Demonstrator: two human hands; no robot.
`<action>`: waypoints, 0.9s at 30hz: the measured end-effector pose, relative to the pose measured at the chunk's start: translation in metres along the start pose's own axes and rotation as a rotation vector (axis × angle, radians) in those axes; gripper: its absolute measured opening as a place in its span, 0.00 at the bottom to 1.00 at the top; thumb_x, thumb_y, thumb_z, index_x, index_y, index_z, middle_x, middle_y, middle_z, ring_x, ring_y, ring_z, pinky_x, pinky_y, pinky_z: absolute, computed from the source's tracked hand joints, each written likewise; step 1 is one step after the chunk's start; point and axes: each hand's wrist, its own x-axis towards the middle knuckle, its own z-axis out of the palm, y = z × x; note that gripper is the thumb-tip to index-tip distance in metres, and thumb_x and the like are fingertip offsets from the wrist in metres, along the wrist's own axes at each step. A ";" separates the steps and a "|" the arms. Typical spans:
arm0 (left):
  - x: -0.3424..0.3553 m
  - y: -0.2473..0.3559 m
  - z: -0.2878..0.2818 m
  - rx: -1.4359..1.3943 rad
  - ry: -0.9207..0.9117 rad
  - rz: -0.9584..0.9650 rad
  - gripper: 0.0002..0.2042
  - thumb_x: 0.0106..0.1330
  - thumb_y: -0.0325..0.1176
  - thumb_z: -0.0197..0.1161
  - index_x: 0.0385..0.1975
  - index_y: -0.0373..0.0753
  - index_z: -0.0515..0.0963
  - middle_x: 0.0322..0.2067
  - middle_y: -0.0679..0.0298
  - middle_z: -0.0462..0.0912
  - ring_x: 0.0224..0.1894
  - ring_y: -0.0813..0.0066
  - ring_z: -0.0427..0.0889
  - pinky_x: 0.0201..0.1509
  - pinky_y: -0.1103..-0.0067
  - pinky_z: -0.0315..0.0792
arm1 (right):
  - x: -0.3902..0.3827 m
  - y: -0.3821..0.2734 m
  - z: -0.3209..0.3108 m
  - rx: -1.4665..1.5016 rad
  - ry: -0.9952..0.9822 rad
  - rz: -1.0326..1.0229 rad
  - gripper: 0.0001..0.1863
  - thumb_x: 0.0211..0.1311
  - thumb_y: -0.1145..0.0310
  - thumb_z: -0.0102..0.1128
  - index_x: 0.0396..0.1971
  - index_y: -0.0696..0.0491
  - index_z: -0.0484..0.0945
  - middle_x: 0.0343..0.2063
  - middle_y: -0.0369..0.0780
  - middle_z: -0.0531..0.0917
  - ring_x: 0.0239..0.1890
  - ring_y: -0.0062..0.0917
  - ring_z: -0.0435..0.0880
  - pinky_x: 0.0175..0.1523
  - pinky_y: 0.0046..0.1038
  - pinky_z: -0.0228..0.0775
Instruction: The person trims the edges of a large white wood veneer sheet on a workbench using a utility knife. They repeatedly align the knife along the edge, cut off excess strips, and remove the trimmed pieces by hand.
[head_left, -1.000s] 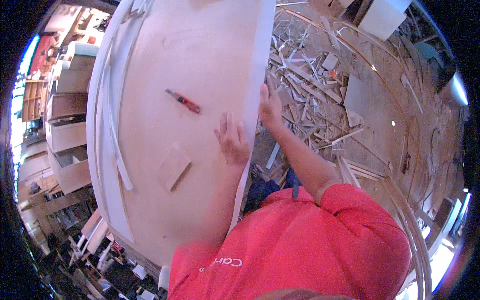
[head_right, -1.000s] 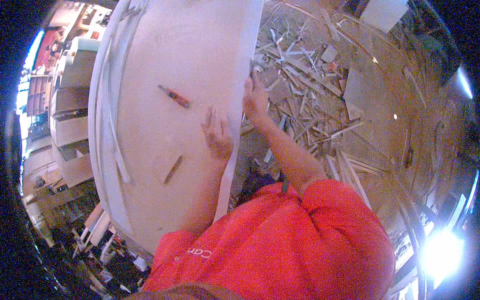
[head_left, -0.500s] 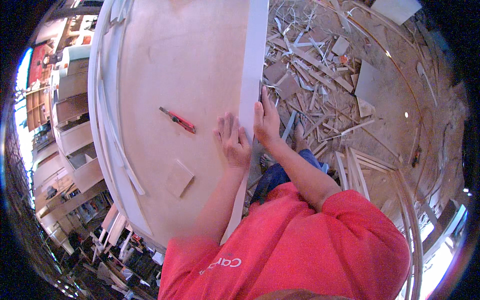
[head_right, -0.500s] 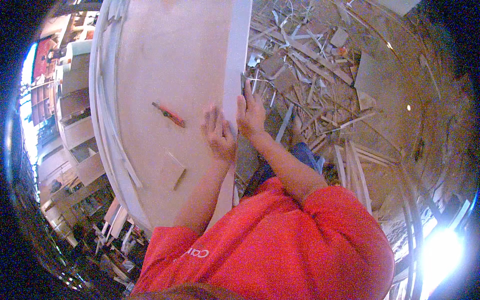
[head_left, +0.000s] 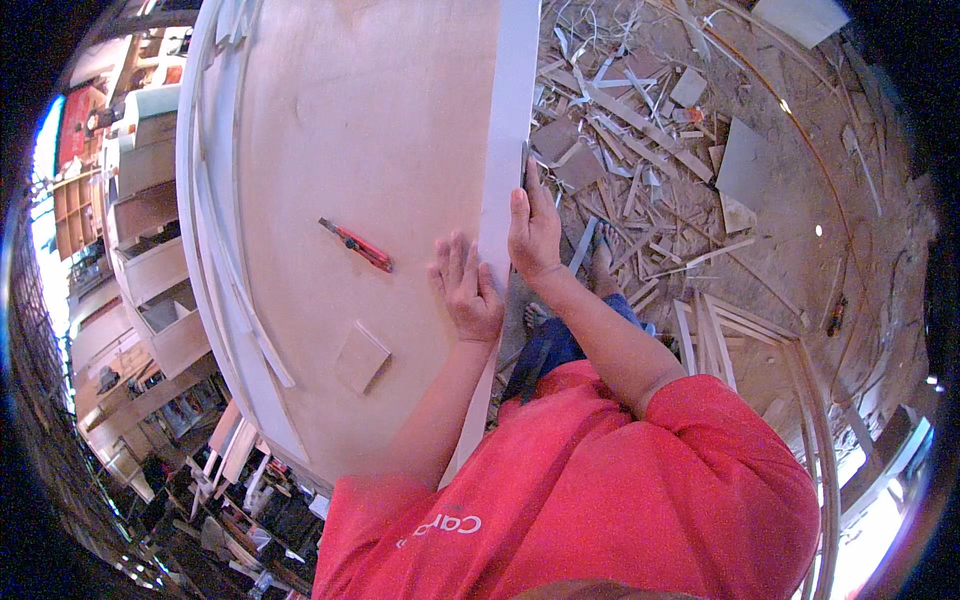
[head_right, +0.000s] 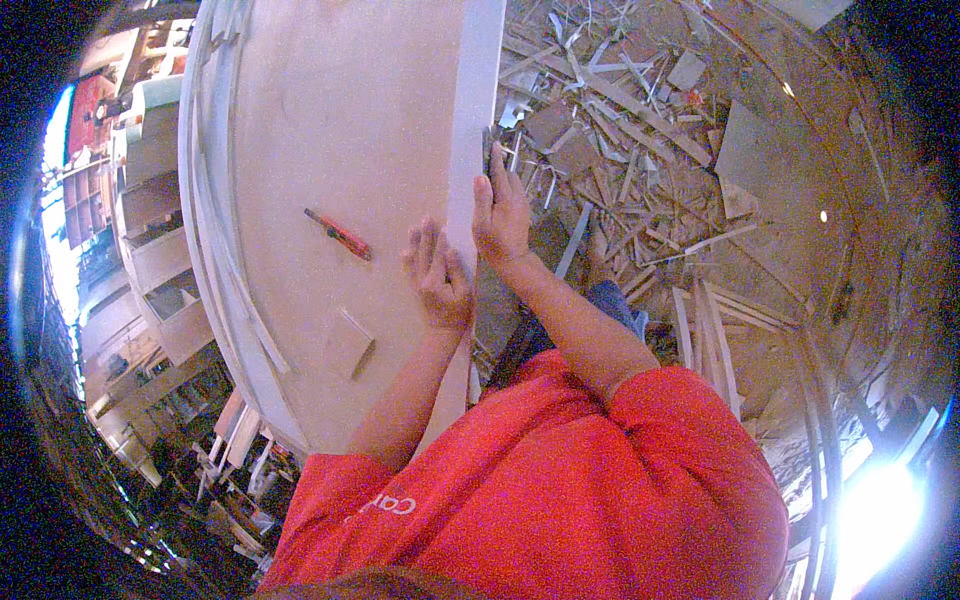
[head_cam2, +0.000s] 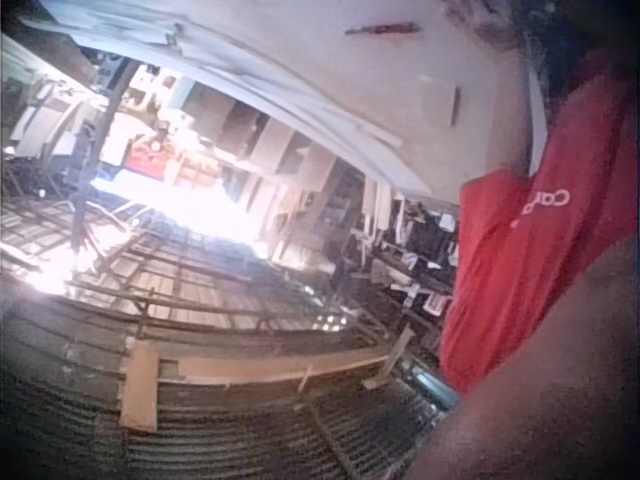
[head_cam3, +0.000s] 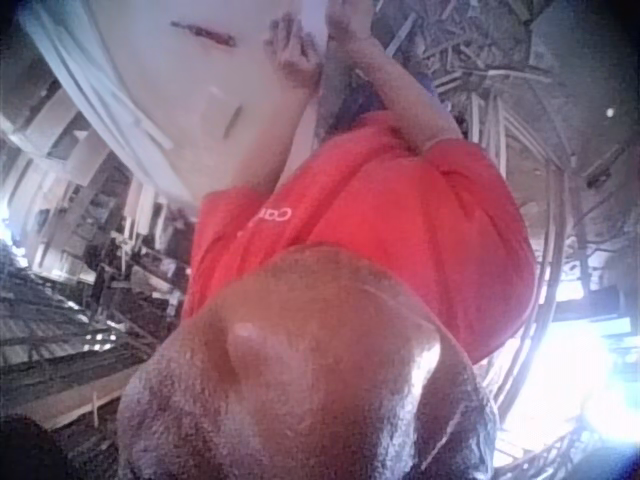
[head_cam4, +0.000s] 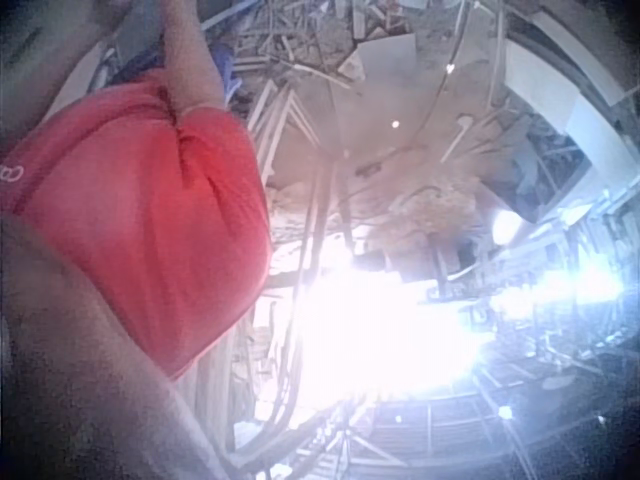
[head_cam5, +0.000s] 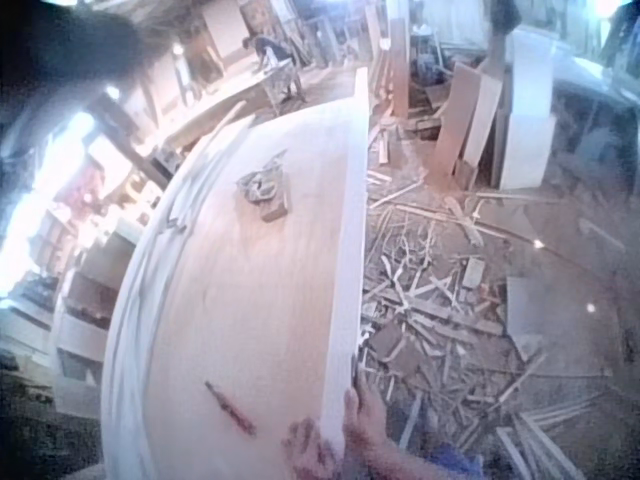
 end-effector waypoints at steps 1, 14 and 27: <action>0.000 0.002 -0.001 0.006 -0.001 0.001 0.19 0.74 0.35 0.52 0.61 0.36 0.78 0.71 0.56 0.68 0.77 0.54 0.57 0.79 0.57 0.39 | 0.002 0.003 0.001 0.000 0.031 -0.036 0.30 0.76 0.59 0.47 0.72 0.57 0.62 0.39 0.56 0.80 0.39 0.51 0.79 0.47 0.45 0.71; -0.002 -0.005 0.004 -0.009 0.001 0.010 0.19 0.73 0.32 0.53 0.60 0.35 0.78 0.71 0.54 0.68 0.77 0.52 0.56 0.79 0.57 0.38 | 0.126 -0.020 -0.010 0.082 -0.029 0.089 0.33 0.78 0.50 0.43 0.70 0.59 0.64 0.62 0.57 0.75 0.66 0.45 0.74 0.68 0.35 0.64; -0.002 0.001 0.002 -0.041 0.020 0.009 0.19 0.71 0.30 0.53 0.59 0.33 0.78 0.70 0.53 0.68 0.76 0.51 0.58 0.79 0.57 0.39 | 0.251 0.001 -0.001 -0.015 0.049 -0.029 0.32 0.77 0.48 0.39 0.68 0.56 0.68 0.54 0.58 0.81 0.59 0.56 0.77 0.64 0.47 0.67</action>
